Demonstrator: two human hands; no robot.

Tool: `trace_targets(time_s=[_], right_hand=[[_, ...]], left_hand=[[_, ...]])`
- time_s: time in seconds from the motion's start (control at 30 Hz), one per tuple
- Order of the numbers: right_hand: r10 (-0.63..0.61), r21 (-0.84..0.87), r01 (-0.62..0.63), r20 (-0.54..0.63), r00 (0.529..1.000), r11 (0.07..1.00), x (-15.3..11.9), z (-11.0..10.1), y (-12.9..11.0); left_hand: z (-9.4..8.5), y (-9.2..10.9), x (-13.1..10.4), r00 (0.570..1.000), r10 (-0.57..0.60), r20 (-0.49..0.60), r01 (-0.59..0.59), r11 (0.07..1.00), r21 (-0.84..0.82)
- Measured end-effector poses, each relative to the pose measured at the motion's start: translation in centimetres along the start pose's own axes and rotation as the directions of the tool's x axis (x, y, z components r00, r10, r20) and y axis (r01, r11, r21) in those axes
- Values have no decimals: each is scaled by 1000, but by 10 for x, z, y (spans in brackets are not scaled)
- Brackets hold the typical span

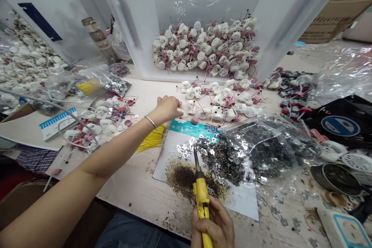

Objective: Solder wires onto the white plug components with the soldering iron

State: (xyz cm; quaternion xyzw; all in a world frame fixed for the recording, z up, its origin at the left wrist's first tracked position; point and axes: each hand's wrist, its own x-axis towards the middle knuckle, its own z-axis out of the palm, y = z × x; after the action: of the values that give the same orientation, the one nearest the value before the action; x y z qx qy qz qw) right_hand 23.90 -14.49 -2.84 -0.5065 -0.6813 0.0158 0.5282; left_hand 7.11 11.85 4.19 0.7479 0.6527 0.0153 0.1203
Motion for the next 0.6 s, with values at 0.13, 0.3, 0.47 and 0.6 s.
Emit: trace_targets(time_s=[0.13,0.3,0.47,0.6], right_hand=[[-48,17,48,35,998,999,5,-2,-2],[48,26,-47,-25,999,999,1,-2,-11],[55,57,-55,9,998,997,-1,-3,-12],[106,117,-104,-13,994,988,0,3,-19]], left_hand=[[11,14,12,999,45,-26,-47,995,-90],[24,25,28,999,54,2,-51,960,-276],[12,9,27,992,9,128,53,876,-480],[6,6,33,951,-16,308,206,777,-595]])
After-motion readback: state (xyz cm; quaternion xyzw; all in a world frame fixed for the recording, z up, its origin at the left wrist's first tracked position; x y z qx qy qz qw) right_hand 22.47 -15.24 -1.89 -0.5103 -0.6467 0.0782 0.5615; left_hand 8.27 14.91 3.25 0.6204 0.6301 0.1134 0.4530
